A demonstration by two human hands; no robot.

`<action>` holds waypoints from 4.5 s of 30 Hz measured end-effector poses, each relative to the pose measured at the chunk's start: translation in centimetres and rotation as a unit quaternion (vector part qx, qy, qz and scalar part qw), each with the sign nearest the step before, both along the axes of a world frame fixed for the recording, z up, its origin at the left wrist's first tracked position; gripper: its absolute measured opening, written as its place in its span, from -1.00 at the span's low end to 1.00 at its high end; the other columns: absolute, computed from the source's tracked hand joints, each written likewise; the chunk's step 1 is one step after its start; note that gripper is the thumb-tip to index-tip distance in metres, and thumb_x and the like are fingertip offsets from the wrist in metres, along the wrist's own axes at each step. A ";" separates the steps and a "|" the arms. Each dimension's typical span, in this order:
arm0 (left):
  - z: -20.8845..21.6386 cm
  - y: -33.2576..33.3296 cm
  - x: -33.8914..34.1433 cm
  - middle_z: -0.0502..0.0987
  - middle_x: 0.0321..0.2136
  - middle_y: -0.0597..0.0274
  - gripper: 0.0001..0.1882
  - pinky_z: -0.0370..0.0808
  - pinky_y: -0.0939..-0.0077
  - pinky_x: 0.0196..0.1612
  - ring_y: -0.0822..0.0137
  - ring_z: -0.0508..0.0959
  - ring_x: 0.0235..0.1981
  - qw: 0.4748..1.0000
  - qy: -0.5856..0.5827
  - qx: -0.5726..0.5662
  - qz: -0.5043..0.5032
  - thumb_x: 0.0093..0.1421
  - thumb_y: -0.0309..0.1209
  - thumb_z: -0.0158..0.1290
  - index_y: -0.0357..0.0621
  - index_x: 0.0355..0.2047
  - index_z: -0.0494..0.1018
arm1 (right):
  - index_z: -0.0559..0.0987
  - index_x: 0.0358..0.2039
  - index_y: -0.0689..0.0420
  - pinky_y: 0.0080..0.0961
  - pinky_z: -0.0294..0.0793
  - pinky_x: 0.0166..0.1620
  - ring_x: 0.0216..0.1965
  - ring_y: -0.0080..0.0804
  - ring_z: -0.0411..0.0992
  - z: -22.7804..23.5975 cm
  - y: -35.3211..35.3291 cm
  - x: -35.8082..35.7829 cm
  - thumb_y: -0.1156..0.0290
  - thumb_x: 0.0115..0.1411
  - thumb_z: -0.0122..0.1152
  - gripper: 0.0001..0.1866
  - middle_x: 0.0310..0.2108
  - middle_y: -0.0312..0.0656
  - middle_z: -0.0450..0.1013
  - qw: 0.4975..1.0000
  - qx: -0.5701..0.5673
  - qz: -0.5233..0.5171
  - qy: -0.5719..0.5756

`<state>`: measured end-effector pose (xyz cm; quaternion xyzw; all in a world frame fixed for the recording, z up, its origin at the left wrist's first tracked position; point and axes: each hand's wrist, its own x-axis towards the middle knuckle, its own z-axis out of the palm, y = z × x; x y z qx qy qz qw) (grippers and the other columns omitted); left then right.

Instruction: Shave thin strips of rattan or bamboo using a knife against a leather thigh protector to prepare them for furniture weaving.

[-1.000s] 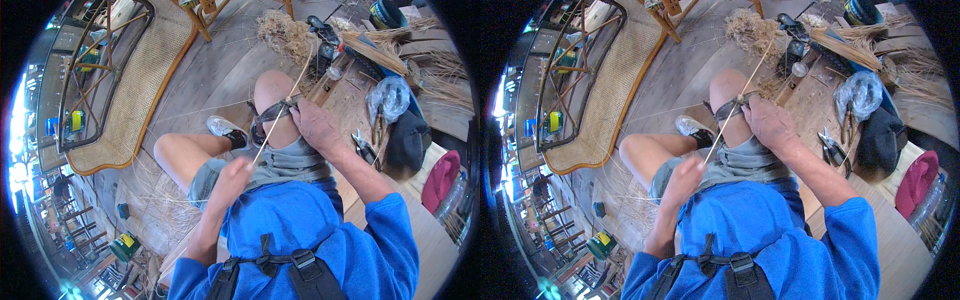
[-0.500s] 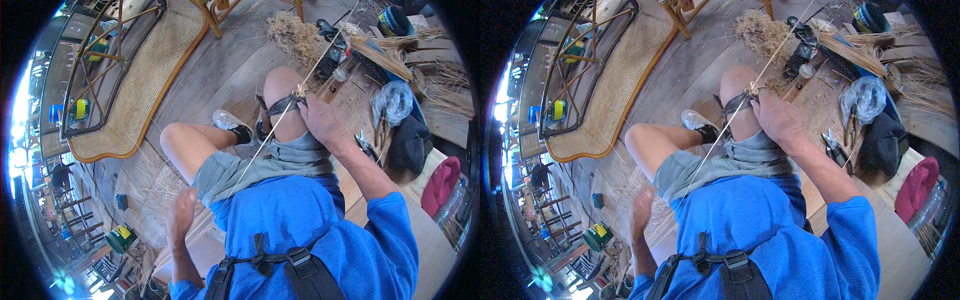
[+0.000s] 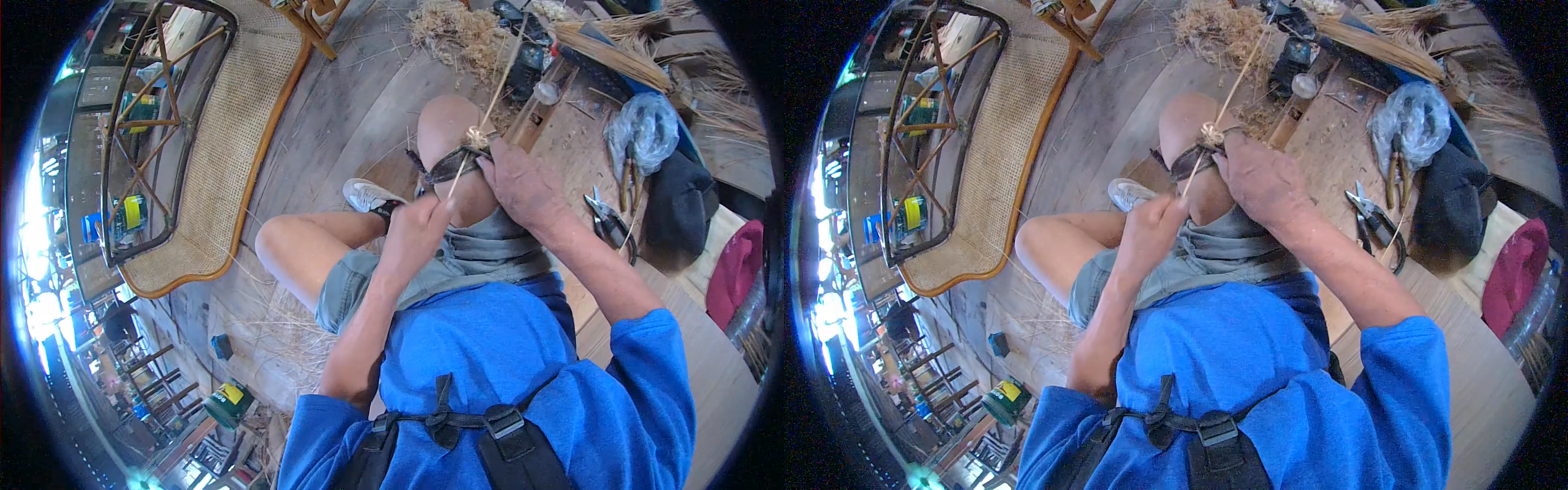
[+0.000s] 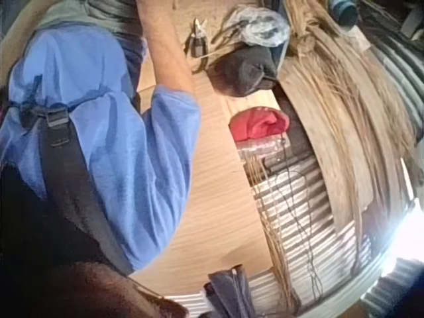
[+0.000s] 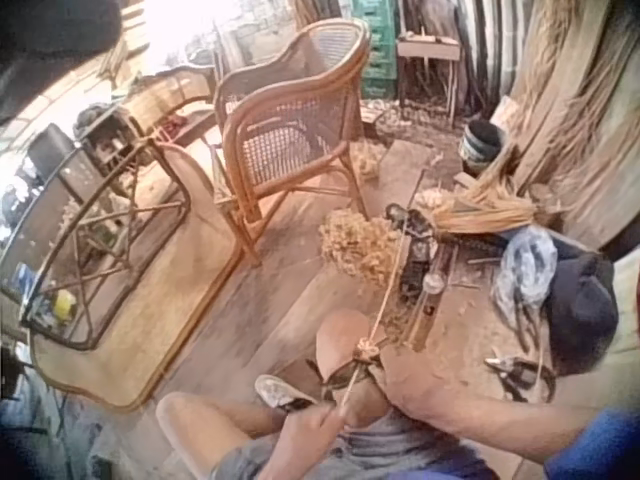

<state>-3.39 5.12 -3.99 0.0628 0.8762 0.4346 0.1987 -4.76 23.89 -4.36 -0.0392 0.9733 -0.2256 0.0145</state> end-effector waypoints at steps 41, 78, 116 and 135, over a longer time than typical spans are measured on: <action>-0.5 3.2 -2.0 0.40 -0.71 0.08 -0.67 0.33 0.44 -0.54 0.41 0.38 -0.65 0.997 0.014 0.043 0.055 0.12 -0.24 0.00 -0.33 -0.54 0.40 | 0.43 -0.43 0.28 -0.19 0.32 -0.36 -0.43 0.04 0.39 1.3 3.3 0.6 0.13 0.14 -0.03 -0.61 -0.53 0.10 0.39 0.981 -0.156 -0.085 -0.082; 6.8 -12.5 14.2 0.46 -0.48 -0.05 -0.64 0.37 0.20 -0.36 -0.02 0.48 -0.40 0.948 -0.159 -0.251 -0.112 0.18 -0.14 -0.16 -0.21 -0.46 0.42 | 0.39 -0.37 0.17 -0.13 0.42 -0.35 -0.40 0.00 0.44 0.2 0.7 0.4 0.14 0.17 -0.09 -0.68 -0.48 0.04 0.45 0.996 -0.005 -0.041 -0.074; 3.8 -1.4 2.2 0.31 -0.71 0.18 -0.79 0.29 0.54 -0.55 0.53 0.26 -0.63 0.983 -0.003 0.141 0.121 0.20 -0.32 -0.04 -0.26 -0.39 0.37 | 0.44 -0.28 0.18 -0.73 0.29 -0.43 -0.47 -0.69 0.29 4.1 -1.0 2.7 0.24 0.14 0.08 -0.74 -0.52 -0.36 0.31 0.816 -0.511 -0.031 -0.269; 3.9 -4.7 4.7 0.43 -0.58 0.10 -0.82 0.36 0.48 -0.46 0.37 0.44 -0.56 0.994 -0.072 0.071 0.044 0.16 -0.37 -0.05 -0.24 -0.33 0.41 | 0.42 -0.30 0.19 -0.75 0.21 -0.64 -0.68 -0.65 0.24 1.9 -3.2 1.7 0.31 0.09 0.14 -0.76 -0.54 -0.32 0.32 0.641 -0.626 -0.046 -0.442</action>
